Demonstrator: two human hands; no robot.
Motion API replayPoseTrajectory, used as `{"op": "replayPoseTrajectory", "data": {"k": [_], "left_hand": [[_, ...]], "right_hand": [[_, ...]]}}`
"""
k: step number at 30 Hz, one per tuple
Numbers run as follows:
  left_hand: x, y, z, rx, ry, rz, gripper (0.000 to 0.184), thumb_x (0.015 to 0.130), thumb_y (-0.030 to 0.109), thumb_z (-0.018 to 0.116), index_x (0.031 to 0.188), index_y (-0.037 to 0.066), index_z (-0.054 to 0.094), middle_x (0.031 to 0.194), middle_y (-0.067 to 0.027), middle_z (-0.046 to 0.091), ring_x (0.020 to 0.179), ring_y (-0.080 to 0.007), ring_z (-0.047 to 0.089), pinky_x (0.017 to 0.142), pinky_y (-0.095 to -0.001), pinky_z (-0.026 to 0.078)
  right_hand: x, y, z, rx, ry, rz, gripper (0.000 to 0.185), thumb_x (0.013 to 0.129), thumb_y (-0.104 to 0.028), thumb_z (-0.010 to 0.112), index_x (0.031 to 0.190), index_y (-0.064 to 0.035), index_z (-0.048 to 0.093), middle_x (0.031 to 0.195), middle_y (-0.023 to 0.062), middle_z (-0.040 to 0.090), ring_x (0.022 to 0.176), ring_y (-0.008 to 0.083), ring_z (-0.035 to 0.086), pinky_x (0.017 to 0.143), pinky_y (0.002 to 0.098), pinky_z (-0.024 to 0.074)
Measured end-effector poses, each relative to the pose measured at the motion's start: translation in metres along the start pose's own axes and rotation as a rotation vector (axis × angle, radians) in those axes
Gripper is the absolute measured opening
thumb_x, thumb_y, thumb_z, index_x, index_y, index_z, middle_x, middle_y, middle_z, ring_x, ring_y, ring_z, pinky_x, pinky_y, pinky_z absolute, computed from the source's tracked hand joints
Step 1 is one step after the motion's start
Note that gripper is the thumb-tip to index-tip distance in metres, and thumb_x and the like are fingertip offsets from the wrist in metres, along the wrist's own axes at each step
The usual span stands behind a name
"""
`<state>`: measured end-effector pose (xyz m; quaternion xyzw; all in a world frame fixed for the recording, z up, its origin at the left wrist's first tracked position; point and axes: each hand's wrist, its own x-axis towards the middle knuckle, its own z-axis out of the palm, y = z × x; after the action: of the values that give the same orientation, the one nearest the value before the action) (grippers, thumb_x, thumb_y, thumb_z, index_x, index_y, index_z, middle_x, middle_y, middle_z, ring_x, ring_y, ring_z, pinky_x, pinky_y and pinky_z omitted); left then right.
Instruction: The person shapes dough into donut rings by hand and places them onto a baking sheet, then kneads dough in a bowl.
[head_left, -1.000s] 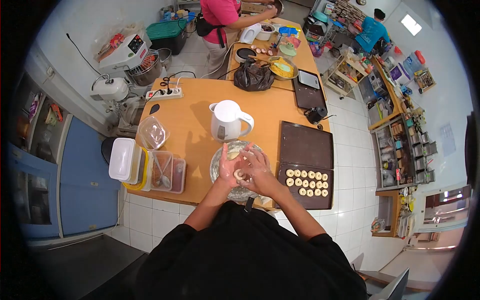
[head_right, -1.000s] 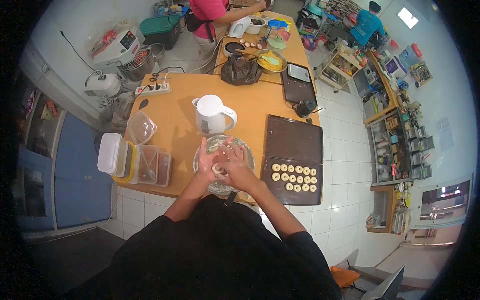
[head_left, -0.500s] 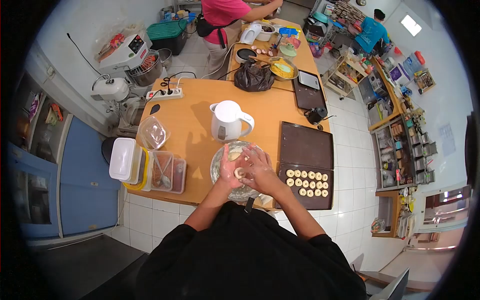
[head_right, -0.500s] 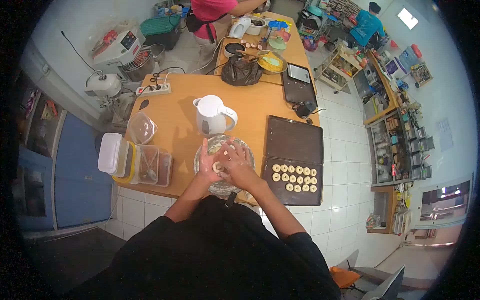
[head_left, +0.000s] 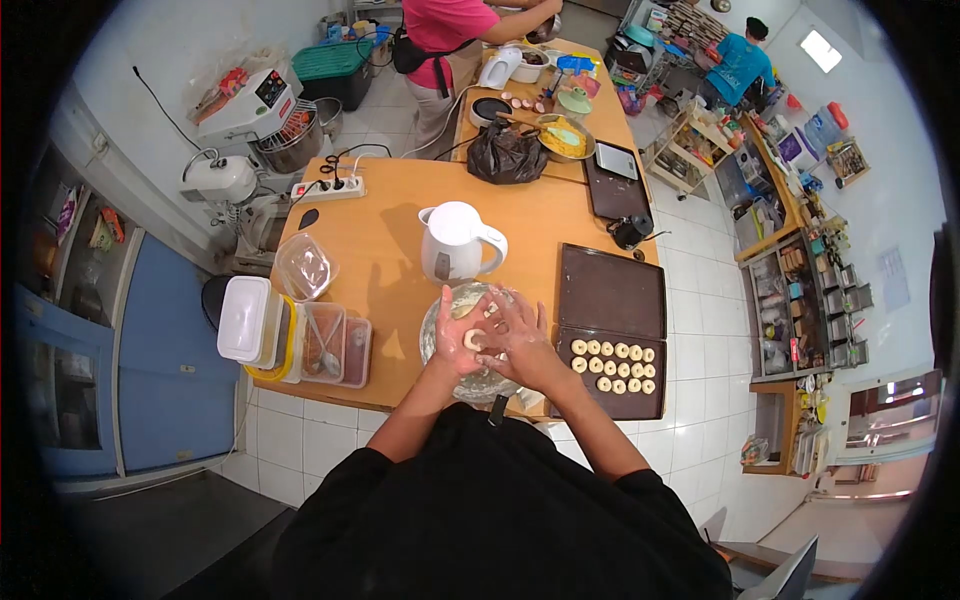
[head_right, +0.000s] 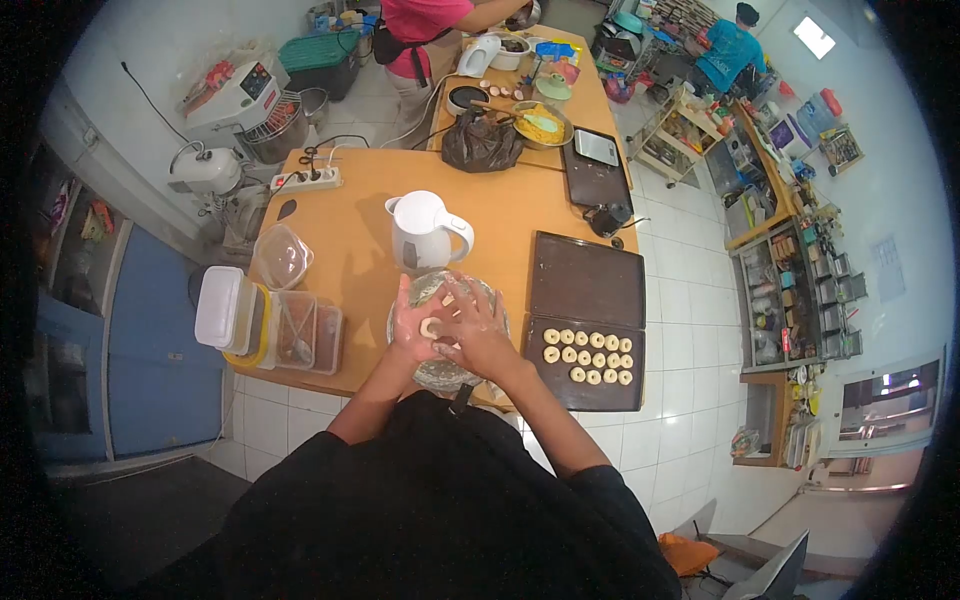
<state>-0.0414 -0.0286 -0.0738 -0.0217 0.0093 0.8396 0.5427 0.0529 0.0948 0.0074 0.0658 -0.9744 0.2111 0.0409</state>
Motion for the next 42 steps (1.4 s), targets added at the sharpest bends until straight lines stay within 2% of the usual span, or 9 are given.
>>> {"op": "replayPoseTrajectory", "data": {"k": [10,12,16,19,23,25,28,31,42], "left_hand": [[0.001,-0.008,0.003,0.012,0.068,-0.019,0.088,0.085,0.082,0.033,0.144,0.018,0.043,0.137,-0.0156,0.053,0.124,-0.0337,0.052,0.103,-0.0536,0.042],[0.001,-0.007,-0.005,-0.028,-0.001,-0.057,0.094,0.084,0.082,0.034,0.151,0.016,0.033,0.15,-0.0147,0.039,0.136,-0.0364,0.04,0.111,-0.0571,0.031],[0.002,-0.007,-0.01,-0.021,0.026,-0.041,0.096,0.084,0.083,0.033,0.151,0.014,0.032,0.151,-0.0137,0.037,0.139,-0.0359,0.035,0.113,-0.0576,0.028],[0.0,-0.005,-0.011,-0.012,-0.17,-0.055,0.099,0.083,0.084,0.032,0.151,0.012,0.031,0.153,-0.0136,0.034,0.141,-0.0351,0.033,0.114,-0.0589,0.024],[-0.001,-0.01,-0.004,-0.019,-0.01,-0.029,0.102,0.081,0.086,0.029,0.154,0.014,0.026,0.156,-0.0148,0.03,0.142,-0.0371,0.03,0.115,-0.06,0.021],[0.001,-0.008,-0.003,-0.038,-0.034,-0.025,0.103,0.081,0.087,0.028,0.155,0.015,0.023,0.157,-0.0161,0.028,0.142,-0.0383,0.029,0.115,-0.0601,0.02],[0.003,-0.009,-0.003,0.057,-0.172,-0.056,0.104,0.081,0.088,0.025,0.156,0.016,0.021,0.157,-0.0201,0.026,0.143,-0.0411,0.027,0.115,-0.0607,0.019],[0.002,-0.009,0.003,0.01,-0.097,-0.034,0.105,0.08,0.089,0.024,0.155,0.015,0.021,0.157,-0.0232,0.023,0.143,-0.0426,0.025,0.115,-0.0616,0.016],[0.002,-0.005,-0.001,-0.007,-0.034,-0.048,0.094,0.086,0.083,0.025,0.153,0.018,0.031,0.155,-0.0252,0.028,0.14,-0.0424,0.032,0.115,-0.0593,0.02]], "right_hand": [[0.007,0.017,0.013,0.01,-0.01,-0.067,0.022,0.073,-0.023,0.077,0.095,-0.0192,0.074,0.143,0.0089,0.043,0.138,0.0358,0.034,0.109,0.0637,0.0298],[0.009,0.018,0.014,0.031,0.025,-0.081,0.021,0.073,-0.024,0.077,0.094,-0.0189,0.074,0.143,0.0092,0.044,0.138,0.0358,0.034,0.108,0.0629,0.0309],[0.007,0.01,0.007,0.038,0.062,-0.081,0.021,0.074,-0.023,0.077,0.094,-0.0182,0.074,0.143,0.0105,0.045,0.137,0.0364,0.037,0.107,0.0595,0.034],[0.007,0.006,-0.003,-0.035,0.031,-0.106,0.022,0.074,-0.02,0.075,0.096,-0.0167,0.076,0.142,0.0127,0.047,0.135,0.0378,0.039,0.108,0.0508,0.0363],[0.01,0.011,0.002,-0.038,0.055,-0.163,0.018,0.077,-0.021,0.073,0.094,-0.017,0.074,0.138,0.0125,0.048,0.13,0.0388,0.042,0.103,0.0568,0.0382],[0.012,0.01,0.001,-0.013,-0.047,-0.109,0.022,0.078,-0.018,0.072,0.099,-0.0149,0.072,0.123,0.0133,0.056,0.118,0.0373,0.05,0.101,0.0479,0.0417],[0.011,0.004,-0.01,0.035,-0.196,-0.105,0.023,0.079,-0.018,0.07,0.101,-0.013,0.069,0.109,0.0116,0.06,0.108,0.0346,0.055,0.095,0.0484,0.044],[0.011,0.011,-0.002,0.034,-0.079,-0.176,0.023,0.08,-0.017,0.069,0.103,-0.0118,0.067,0.101,0.012,0.063,0.102,0.033,0.059,0.092,0.0483,0.0446],[0.011,0.004,-0.01,0.209,0.012,0.031,0.025,0.082,-0.021,0.068,0.103,-0.0065,0.068,0.096,0.0164,0.067,0.099,0.0347,0.063,0.083,0.0465,0.0498]]}}
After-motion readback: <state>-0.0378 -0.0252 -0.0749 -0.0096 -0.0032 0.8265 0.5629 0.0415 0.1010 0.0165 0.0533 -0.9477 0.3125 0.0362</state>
